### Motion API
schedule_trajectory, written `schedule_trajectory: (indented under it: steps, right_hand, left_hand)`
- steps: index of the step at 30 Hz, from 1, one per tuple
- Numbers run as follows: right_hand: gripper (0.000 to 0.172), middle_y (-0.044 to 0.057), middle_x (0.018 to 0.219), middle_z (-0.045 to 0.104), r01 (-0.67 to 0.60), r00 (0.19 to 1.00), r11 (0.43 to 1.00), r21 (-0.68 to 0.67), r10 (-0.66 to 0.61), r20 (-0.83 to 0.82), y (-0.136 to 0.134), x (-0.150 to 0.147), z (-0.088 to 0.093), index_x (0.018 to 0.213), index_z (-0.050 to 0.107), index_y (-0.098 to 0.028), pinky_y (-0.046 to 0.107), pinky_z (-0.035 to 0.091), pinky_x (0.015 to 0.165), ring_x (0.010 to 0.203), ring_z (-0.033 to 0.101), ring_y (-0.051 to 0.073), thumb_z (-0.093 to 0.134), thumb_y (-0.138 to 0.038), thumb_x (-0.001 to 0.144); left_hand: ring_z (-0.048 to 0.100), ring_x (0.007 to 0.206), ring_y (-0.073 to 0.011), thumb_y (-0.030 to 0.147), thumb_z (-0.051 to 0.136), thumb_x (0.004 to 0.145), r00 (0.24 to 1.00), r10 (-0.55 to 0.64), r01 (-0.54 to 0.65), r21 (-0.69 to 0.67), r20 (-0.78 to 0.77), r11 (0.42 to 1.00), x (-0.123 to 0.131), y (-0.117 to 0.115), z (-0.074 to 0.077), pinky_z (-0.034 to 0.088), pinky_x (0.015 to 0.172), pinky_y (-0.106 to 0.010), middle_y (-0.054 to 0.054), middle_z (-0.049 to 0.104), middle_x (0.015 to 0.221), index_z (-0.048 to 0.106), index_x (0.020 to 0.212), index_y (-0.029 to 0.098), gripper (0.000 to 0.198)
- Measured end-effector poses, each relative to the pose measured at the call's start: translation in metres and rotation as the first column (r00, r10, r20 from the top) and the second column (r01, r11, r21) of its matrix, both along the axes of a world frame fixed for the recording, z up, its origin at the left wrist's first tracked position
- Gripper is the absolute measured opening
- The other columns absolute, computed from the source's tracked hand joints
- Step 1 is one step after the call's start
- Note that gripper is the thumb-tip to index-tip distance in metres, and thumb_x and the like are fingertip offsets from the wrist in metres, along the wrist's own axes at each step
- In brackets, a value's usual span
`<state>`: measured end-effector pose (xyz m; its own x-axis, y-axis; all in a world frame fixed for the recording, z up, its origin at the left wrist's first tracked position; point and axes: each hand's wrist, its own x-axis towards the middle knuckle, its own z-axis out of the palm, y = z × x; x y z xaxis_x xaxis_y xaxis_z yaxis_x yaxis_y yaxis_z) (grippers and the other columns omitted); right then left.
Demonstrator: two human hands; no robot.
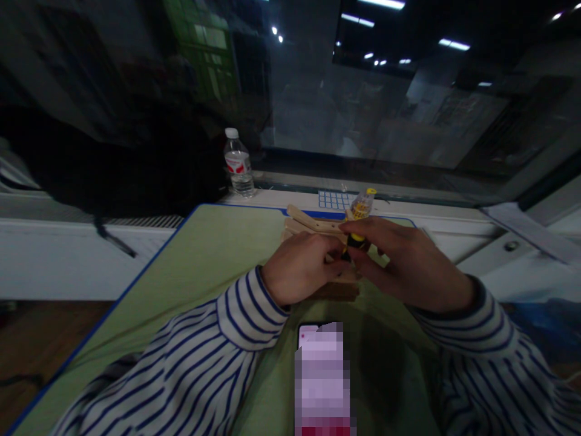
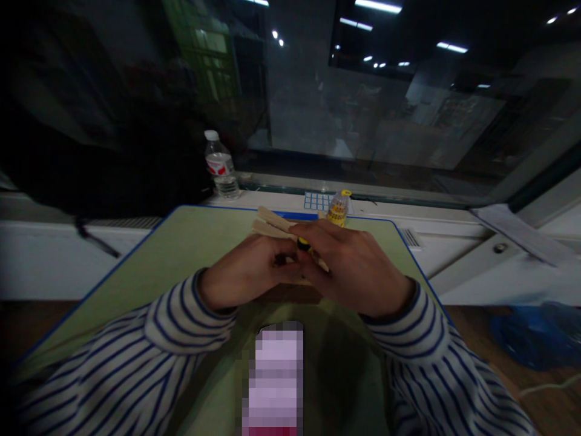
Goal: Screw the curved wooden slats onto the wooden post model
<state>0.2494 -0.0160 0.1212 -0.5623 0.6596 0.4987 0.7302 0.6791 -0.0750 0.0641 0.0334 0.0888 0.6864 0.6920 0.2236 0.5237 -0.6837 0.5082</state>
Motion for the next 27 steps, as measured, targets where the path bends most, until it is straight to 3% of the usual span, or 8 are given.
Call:
schedule_trajectory:
  steps: [10, 16, 27]
  right_hand:
    - [0.028, 0.009, 0.104, 0.070, 0.030, 1.000, 1.000, 0.001, -0.030, 0.005, 0.0004, 0.0006, -0.0005, 0.118, 0.057, -0.015, 0.033, 0.055, 0.068, 0.081, 0.068, 0.019, 0.053, -0.023, 0.092]
    - [0.027, 0.010, 0.103, 0.070, 0.017, 1.000, 1.000, -0.010, -0.017, -0.016, 0.0012, 0.0011, -0.0017, 0.117, 0.057, -0.015, 0.032, 0.055, 0.067, 0.080, 0.068, 0.018, 0.055, -0.023, 0.091]
    - [0.035, 0.011, 0.112, 0.068, 0.040, 0.999, 0.999, 0.025, -0.041, 0.007, -0.0005, -0.0007, -0.0001, 0.124, 0.055, -0.013, 0.037, 0.057, 0.076, 0.091, 0.068, 0.022, 0.055, -0.025, 0.091]
  left_hand:
    - [0.066, 0.085, -0.0199, 0.033, 0.056, 0.088, 0.999, -0.041, 0.042, -0.035, 0.031, 0.998, -0.0014, 0.0005, -0.0006, 0.048, 0.080, -0.029, -0.004, 0.073, 0.090, 0.072, 0.094, 0.020, 0.021]
    - [0.066, 0.085, -0.0196, 0.033, 0.056, 0.088, 0.998, -0.054, 0.055, -0.062, 0.027, 0.997, -0.0010, 0.0010, -0.0013, 0.048, 0.079, -0.028, -0.005, 0.073, 0.091, 0.072, 0.098, 0.021, 0.023]
    - [0.065, 0.085, -0.0203, 0.036, 0.058, 0.088, 1.000, -0.020, 0.021, -0.033, 0.024, 0.999, -0.0008, 0.0000, 0.0026, 0.048, 0.080, -0.030, -0.005, 0.073, 0.088, 0.073, 0.089, 0.019, 0.023]
